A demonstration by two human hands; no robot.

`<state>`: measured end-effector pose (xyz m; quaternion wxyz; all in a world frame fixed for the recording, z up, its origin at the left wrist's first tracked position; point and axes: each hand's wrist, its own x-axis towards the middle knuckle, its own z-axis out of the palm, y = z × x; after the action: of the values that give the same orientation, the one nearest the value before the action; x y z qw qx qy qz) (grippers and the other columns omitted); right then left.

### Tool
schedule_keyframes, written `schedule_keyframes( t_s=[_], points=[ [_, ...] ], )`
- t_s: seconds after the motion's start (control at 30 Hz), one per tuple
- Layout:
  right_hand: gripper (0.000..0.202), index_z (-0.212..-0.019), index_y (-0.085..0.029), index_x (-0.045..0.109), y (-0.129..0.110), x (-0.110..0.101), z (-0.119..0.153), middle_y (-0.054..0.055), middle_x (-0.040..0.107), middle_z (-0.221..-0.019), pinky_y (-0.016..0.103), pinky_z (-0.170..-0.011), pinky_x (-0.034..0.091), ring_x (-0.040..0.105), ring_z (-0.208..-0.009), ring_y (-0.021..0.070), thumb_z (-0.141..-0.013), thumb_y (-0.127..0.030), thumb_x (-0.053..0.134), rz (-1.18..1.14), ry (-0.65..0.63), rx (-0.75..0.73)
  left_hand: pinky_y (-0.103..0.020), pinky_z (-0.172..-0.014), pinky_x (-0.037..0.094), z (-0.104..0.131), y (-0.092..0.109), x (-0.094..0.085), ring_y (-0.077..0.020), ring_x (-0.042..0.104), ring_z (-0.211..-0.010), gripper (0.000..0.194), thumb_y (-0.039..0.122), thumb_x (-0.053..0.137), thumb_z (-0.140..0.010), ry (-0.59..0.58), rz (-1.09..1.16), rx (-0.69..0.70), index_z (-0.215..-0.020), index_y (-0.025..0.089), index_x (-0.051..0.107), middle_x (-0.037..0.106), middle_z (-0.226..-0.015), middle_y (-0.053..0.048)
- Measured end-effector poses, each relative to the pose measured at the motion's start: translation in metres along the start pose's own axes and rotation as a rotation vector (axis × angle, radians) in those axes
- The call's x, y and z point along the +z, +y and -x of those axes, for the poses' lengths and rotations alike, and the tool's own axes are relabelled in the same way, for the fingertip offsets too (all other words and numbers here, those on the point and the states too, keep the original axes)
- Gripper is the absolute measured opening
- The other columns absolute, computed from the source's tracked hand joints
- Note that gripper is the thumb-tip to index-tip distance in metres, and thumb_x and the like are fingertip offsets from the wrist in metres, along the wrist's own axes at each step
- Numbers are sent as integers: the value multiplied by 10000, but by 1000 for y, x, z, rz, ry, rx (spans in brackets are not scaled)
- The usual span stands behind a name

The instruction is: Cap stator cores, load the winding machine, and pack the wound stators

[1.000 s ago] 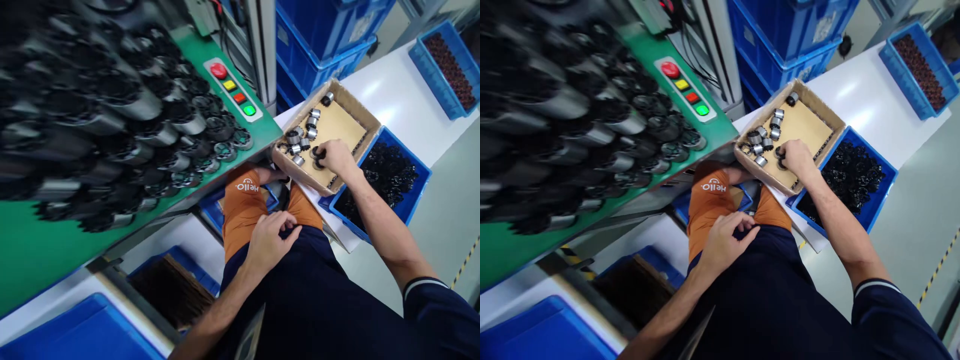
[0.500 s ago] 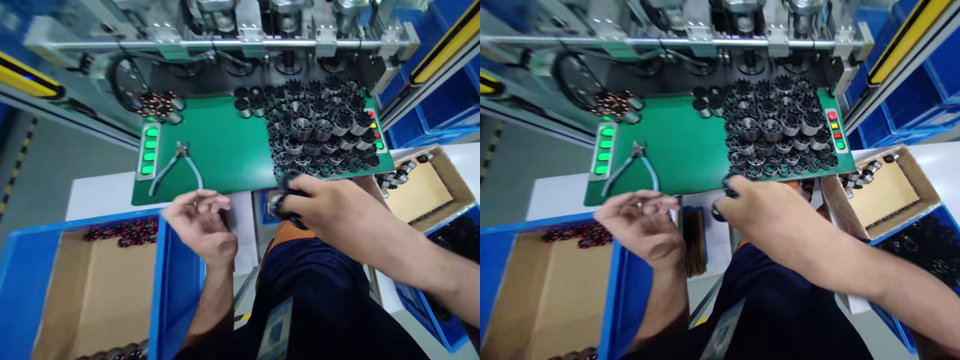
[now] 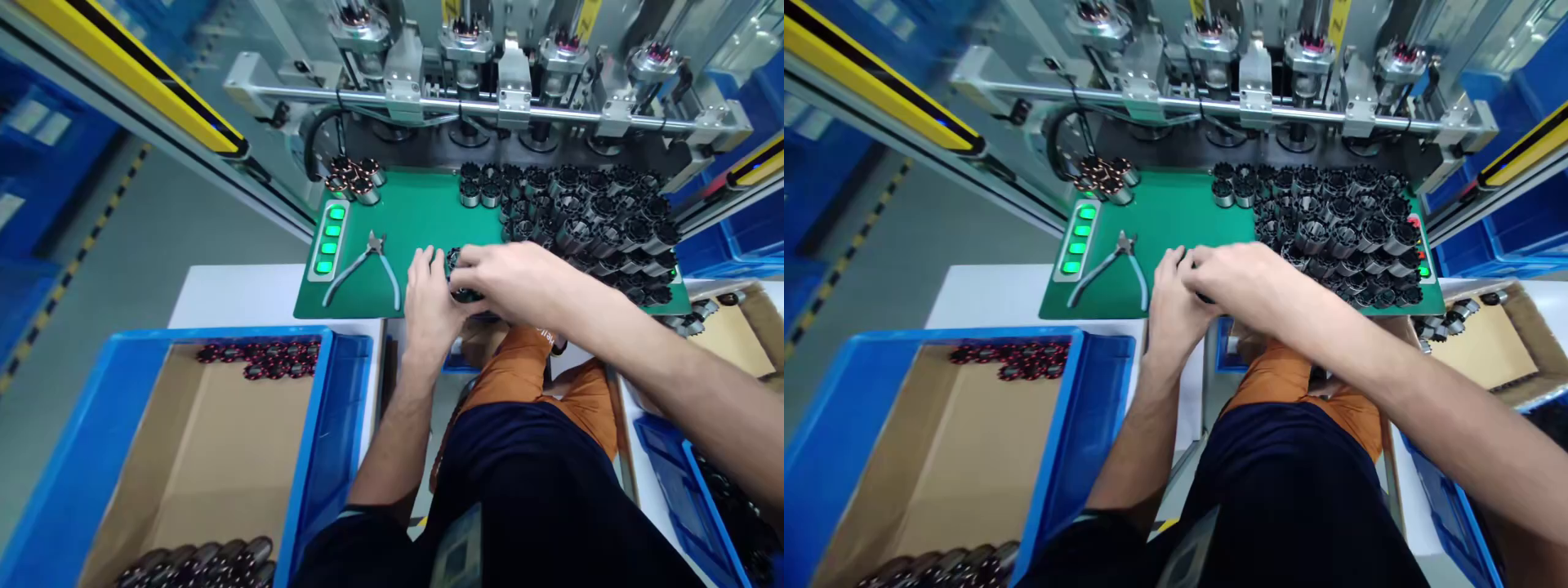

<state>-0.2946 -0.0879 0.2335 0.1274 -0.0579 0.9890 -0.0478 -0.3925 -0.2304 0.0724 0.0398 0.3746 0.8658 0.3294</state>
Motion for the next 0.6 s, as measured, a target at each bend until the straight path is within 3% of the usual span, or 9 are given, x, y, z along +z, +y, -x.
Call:
schedule_keyframes(
  t_s=[0.07, 0.13, 0.23, 0.33, 0.47, 0.6],
  points=[
    [367, -1411, -233, 805, -11, 5, 41, 94, 815, -1398, 340, -814, 614, 837, -1145, 250, -1117, -70, 657, -93, 28, -28, -641, -1484, 379, -5, 3, -1, -477, 419, -1794, 996, 439, 1016, -910, -13, -42, -16, -1742, 142, 556, 496, -1864, -264],
    [329, -1424, -266, 797, -18, 19, 83, 74, 828, -1409, 344, -867, 670, 849, -1149, 229, -1165, -143, 637, -225, 101, -47, -617, -1494, 369, -12, 5, -4, -480, 404, -1803, 1081, 482, 1060, -861, -36, -75, -24, -1749, 117, 564, 475, -1878, -268],
    [306, -1422, -283, 789, -22, 53, 143, 73, 845, -1396, 365, -962, 731, 869, -1167, 229, -1170, -188, 644, -383, 144, 32, -594, -1501, 361, -27, 7, -7, -478, 400, -1806, 1226, 568, 1122, -774, -72, -106, -13, -1757, 91, 565, 470, -1880, -272],
    [365, -1500, -327, 772, -24, 94, 192, 68, 850, -1418, 387, -1049, 754, 875, -1253, 240, -1177, -220, 640, -515, 77, 186, -578, -1511, 336, -47, 7, -6, -460, 381, -1819, 1256, 615, 1106, -790, -102, -142, -11, -1788, 103, 540, 458, -1892, -253],
    [353, -1497, -338, 782, -31, 146, 241, 80, 842, -1456, 427, -1101, 756, 872, -1307, 270, -1182, -286, 633, -664, 46, 380, -588, -1507, 338, -78, 7, -6, -454, 373, -1824, 1283, 694, 1051, -834, -171, -232, -10, -1825, 99, 495, 420, -1915, -245],
    [367, -1511, -360, 786, -44, 177, 267, 72, 841, -1454, 449, -1142, 745, 873, -1314, 273, -1178, -312, 639, -771, 18, 456, -606, -1477, 382, -104, 9, -8, -459, 404, -1803, 1255, 735, 1003, -878, -219, -321, 13, -1818, 74, 499, 431, -1905, -257]
  ],
)
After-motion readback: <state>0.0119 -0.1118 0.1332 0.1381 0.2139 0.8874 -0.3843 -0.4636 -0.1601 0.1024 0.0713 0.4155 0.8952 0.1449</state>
